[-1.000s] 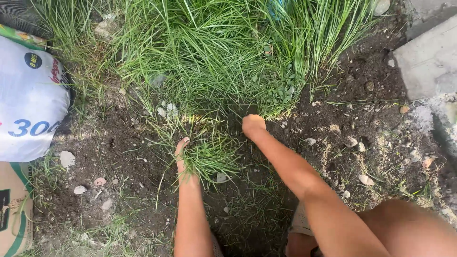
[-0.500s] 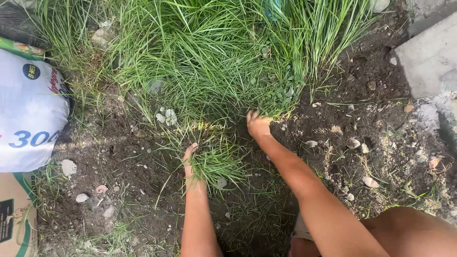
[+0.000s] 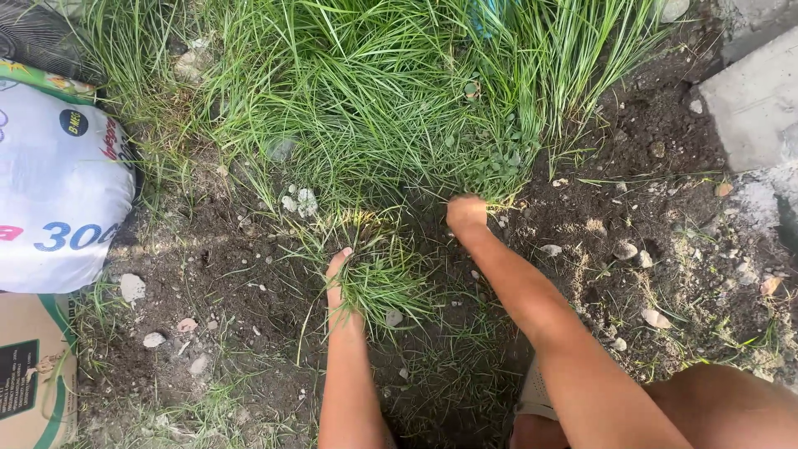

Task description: Pulling grass and weeds from the soil by hand and gathering them into a bag.

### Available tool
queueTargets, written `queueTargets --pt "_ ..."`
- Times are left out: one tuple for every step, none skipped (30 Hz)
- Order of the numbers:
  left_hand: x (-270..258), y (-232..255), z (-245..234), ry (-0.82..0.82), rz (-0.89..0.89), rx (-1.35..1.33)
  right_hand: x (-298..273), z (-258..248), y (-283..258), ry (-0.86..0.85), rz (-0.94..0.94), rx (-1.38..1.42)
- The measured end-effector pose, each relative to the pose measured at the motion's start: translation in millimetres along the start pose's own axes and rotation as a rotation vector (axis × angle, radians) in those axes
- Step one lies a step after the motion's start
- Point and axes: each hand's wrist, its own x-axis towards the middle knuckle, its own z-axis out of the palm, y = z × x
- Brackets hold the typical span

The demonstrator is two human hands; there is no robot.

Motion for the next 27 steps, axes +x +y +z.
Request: queueTargets --pt "-8.0 5.6 4.8 0.0 -0.002 0.006 -9.2 -5.0 -9.1 -0.003 0.004 0.004" --pt "-15.8 10.5 11.1 0.031 -0.02 0.026 -18.0 -11.4 -16.4 0.036 -0.041 0.029" --pt "-23.9 15.6 17.3 0.062 -0.038 0.046 -26.8 -17.9 -23.8 0.076 -0.085 0.053" --pt "-14.9 11.2 12.6 0.06 -0.04 0.048 -41.8 -35.2 -40.3 0.076 -0.082 0.054" --pt "-5.9 6.6 7.8 0.006 -0.029 -0.001 -56.7 -52.3 -56.8 0.105 -0.153 0.065" --pt "2.7 1.0 2.4 -0.047 -0.02 -0.051 -72.0 -68.5 -73.1 0.131 -0.225 0.075" --pt "0.1 3.2 5.6 -0.048 -0.023 -0.049 -90.8 -78.4 -88.5 0.129 -0.221 0.075" --pt "-2.5 4.7 9.5 -0.012 -0.038 0.01 -109.4 -88.5 -103.2 0.178 -0.316 0.058" --pt "-5.3 6.4 13.5 0.023 -0.053 0.068 -127.9 -98.8 -117.9 0.229 -0.411 0.041" --pt "6.4 -2.1 7.5 0.021 -0.056 0.067 -138.4 -99.8 -128.9 0.228 -0.408 0.038" --pt "17.9 -10.4 1.6 -0.012 -0.035 0.034 -149.0 -100.8 -139.9 0.313 -0.494 0.017" --pt "29.2 -18.3 -4.4 -0.044 -0.014 0.002 -159.6 -102.2 -151.4 0.397 -0.581 -0.004" --pt "37.3 -26.1 -9.7 -0.045 -0.016 0.0 -164.8 -95.2 -160.3 0.395 -0.579 -0.007" --pt "44.9 -34.9 -15.2 -0.214 0.04 -0.173 -170.4 -87.5 -168.6 0.398 -0.607 -0.041" --pt "52.7 -43.9 -20.6 -0.382 0.097 -0.347 -175.8 -79.8 -176.9 0.399 -0.634 -0.075" --pt "41.2 -39.7 -13.2 -0.383 0.093 -0.347 -178.6 -79.9 -174.7 0.397 -0.632 -0.076" --pt "30.0 -35.4 -5.6 -0.337 0.08 -0.313 -181.1 -80.0 -172.6 0.394 -0.644 -0.142" --pt "19.5 -29.3 1.5 -0.292 0.068 -0.275 -183.1 -80.5 -171.9 0.394 -0.655 -0.206" --pt "33.3 -37.1 -4.2 -0.292 0.066 -0.273 -182.3 -94.4 -162.6 0.393 -0.652 -0.205" --pt "47.2 -43.9 -11.4 -0.268 0.046 -0.274 -181.6 -107.8 -154.8 0.266 -0.653 -0.114" --pt "61.2 -50.6 -18.7 -0.244 0.026 -0.275 -180.7 -121.3 -146.9 0.14 -0.652 -0.023" --pt "55.9 -43.2 -12.9 -0.245 0.027 -0.268 -167.9 -121.8 -133.2 0.142 -0.65 -0.016" --pt "50.7 -35.9 -6.9 -0.174 0.028 -0.147 -155.1 -122.2 -119.4 0.15 -0.665 0.291" --pt "44.9 -30.0 -0.7 -0.102 0.029 -0.029 -142.5 -122.1 -104.8 0.154 -0.671 0.598" --pt "30.5 -20.9 6.6 -0.101 0.03 -0.025 -122.0 -108.8 -89.7 0.155 -0.671 0.602" --pt "15.5 -14.1 15.0 -0.138 0.041 -0.06 -101.9 -95.3 -72.8 0.228 -0.56 0.554" --pt "0.3 -7.3 23.6 -0.175 0.051 -0.096 -81.8 -82.0 -55.7 0.301 -0.448 0.506"
